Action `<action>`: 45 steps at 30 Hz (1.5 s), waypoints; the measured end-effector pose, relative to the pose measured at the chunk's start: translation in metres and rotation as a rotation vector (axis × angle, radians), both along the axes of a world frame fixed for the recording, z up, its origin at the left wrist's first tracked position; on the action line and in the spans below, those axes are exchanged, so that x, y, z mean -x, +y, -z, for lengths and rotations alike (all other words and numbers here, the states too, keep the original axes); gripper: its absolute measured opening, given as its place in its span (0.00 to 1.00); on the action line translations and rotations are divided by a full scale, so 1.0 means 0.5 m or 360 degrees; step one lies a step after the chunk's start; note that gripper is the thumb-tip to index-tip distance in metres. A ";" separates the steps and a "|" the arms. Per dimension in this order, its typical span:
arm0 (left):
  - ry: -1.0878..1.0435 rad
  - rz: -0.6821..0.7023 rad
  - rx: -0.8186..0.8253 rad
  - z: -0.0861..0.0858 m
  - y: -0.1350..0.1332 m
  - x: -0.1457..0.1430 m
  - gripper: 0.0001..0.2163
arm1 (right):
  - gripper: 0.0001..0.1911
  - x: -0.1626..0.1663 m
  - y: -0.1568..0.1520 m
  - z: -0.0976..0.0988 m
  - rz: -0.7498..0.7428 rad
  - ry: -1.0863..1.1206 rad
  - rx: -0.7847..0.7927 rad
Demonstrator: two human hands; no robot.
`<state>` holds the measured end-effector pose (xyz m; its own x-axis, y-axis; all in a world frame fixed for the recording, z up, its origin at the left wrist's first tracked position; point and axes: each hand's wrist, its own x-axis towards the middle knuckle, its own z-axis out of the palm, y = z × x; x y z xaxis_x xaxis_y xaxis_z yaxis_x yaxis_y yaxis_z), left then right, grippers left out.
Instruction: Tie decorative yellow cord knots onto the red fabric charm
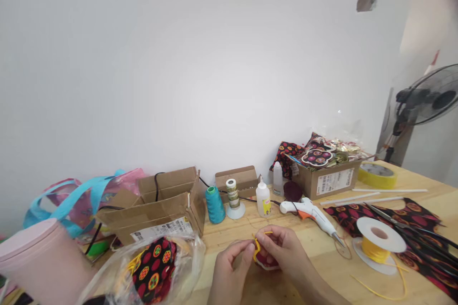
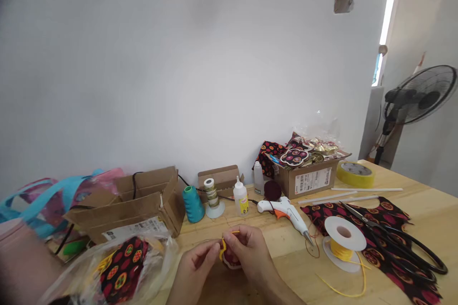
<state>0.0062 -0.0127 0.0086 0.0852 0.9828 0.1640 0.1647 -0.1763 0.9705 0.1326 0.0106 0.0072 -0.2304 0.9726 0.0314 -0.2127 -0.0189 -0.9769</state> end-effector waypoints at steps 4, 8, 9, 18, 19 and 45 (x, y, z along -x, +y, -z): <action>-0.0134 0.0123 0.0114 0.004 0.002 0.000 0.12 | 0.13 0.001 -0.012 0.002 0.0026 -0.0192 -0.0266; -0.0233 0.0195 0.0182 0.001 -0.001 0.000 0.13 | 0.11 -0.006 -0.016 -0.004 0.0079 -0.0488 -0.0521; -0.0223 0.0177 0.0186 0.002 -0.001 0.000 0.13 | 0.11 -0.007 -0.016 -0.005 0.0091 -0.0553 -0.0581; -0.0345 0.0057 0.0298 0.012 0.004 0.009 0.11 | 0.11 -0.007 -0.011 -0.001 0.0144 -0.0554 -0.0607; -0.0362 0.0059 0.0293 0.011 0.005 0.009 0.11 | 0.12 -0.007 -0.011 0.000 0.0134 -0.0495 -0.0554; -0.0398 -0.0050 0.0234 0.023 0.006 0.018 0.08 | 0.05 -0.022 -0.017 -0.010 0.0319 -0.0682 -0.1149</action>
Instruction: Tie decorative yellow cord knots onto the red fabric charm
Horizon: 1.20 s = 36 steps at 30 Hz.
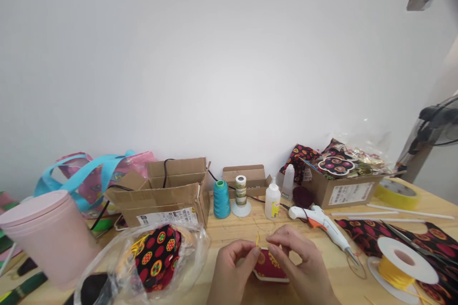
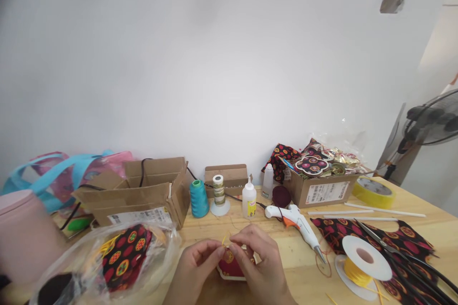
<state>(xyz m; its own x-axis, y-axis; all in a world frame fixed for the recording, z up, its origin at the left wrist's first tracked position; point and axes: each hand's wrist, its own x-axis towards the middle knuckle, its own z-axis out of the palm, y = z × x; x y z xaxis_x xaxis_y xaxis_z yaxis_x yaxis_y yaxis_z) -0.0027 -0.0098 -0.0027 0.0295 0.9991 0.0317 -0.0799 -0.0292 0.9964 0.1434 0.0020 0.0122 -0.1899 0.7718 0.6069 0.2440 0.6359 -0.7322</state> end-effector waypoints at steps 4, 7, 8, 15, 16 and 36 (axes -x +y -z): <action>-0.0175 0.0038 0.0072 -0.012 -0.002 0.000 0.08 | 0.08 0.000 0.005 0.002 -0.0020 0.0042 0.0190; -0.0203 0.0037 0.0076 -0.021 0.000 0.002 0.08 | 0.11 0.006 0.012 0.008 0.0014 0.0075 0.0428; -0.0202 0.0039 0.0070 -0.023 0.001 0.003 0.08 | 0.11 0.009 0.013 0.010 0.0012 0.0088 0.0508; -0.0161 0.0094 0.0041 -0.013 0.000 -0.002 0.08 | 0.09 0.018 0.007 0.005 -0.0133 0.0172 0.0545; -0.0149 0.0104 0.0039 -0.011 0.000 -0.004 0.08 | 0.08 0.017 0.007 0.003 -0.0115 0.0156 0.0525; -0.0102 0.0262 0.0143 -0.031 -0.007 -0.014 0.11 | 0.08 0.002 0.004 -0.007 0.0221 -0.0944 -0.0123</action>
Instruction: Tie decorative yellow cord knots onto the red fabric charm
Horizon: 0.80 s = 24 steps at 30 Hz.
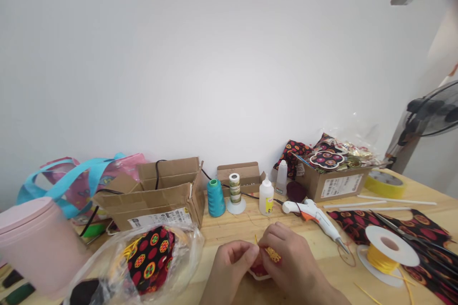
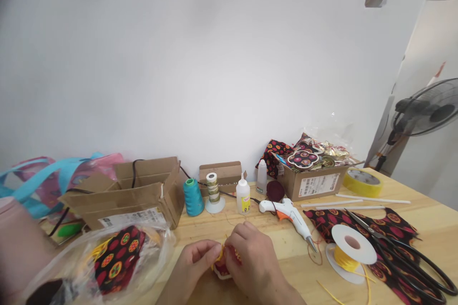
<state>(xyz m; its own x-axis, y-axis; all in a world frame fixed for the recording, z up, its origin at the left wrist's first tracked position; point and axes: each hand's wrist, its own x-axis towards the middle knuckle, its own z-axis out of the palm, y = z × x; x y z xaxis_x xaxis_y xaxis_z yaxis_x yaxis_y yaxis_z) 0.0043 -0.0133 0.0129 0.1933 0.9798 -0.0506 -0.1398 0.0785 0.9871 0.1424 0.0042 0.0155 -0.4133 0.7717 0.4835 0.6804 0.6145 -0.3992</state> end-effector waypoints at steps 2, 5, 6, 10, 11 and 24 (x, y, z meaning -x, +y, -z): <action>0.0018 -0.0010 0.0023 0.006 0.002 -0.002 0.12 | 0.08 0.000 -0.001 0.002 0.0011 -0.0064 -0.0029; 0.0033 -0.0006 0.0047 0.020 0.008 -0.003 0.11 | 0.07 0.000 -0.003 0.005 0.0015 -0.0103 -0.0057; 0.0023 -0.0005 0.0040 0.024 0.010 -0.002 0.11 | 0.07 -0.001 -0.004 0.006 0.0015 -0.0100 -0.0052; -0.0033 0.0029 0.0022 0.025 0.012 0.004 0.11 | 0.07 -0.001 -0.004 0.007 0.0005 0.0043 0.0055; -0.0035 0.0033 0.0020 0.023 0.012 0.006 0.11 | 0.07 -0.001 -0.003 0.007 0.0015 0.0116 0.0102; -0.0029 -0.0004 0.0037 0.016 0.009 0.018 0.09 | 0.06 0.013 0.002 0.014 0.0002 0.0938 0.0848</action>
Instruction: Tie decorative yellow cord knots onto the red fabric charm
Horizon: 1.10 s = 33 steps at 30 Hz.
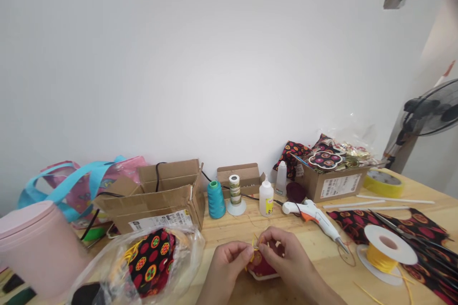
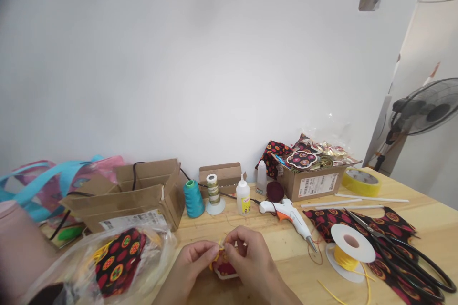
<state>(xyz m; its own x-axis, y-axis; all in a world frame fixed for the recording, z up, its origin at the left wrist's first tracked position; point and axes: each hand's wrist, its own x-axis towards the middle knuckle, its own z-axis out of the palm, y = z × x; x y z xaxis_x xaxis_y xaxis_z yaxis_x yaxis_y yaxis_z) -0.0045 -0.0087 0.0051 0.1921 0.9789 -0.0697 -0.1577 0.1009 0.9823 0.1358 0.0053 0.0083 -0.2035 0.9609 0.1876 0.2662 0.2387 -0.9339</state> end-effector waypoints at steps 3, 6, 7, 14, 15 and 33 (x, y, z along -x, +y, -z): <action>0.0023 -0.0008 -0.0057 -0.002 -0.001 0.000 0.10 | 0.07 0.002 -0.004 -0.009 -0.0084 0.0254 0.0059; -0.0005 0.0015 -0.0061 -0.006 -0.003 -0.002 0.10 | 0.09 0.003 -0.002 -0.009 -0.0238 0.0536 0.0247; -0.0023 0.0026 -0.0054 -0.008 -0.004 -0.003 0.09 | 0.09 0.003 0.000 -0.008 -0.0254 0.0598 0.0302; -0.0134 0.0074 -0.0070 -0.002 -0.001 -0.010 0.07 | 0.13 0.001 0.017 0.004 -0.0140 0.0760 0.0421; -0.0118 0.0055 -0.0060 0.001 0.000 -0.009 0.07 | 0.13 0.001 0.018 0.005 -0.0140 0.0765 0.0422; 0.0092 -0.0026 -0.0032 -0.008 -0.003 -0.013 0.13 | 0.08 -0.011 0.003 0.009 0.0028 -0.0586 -0.0889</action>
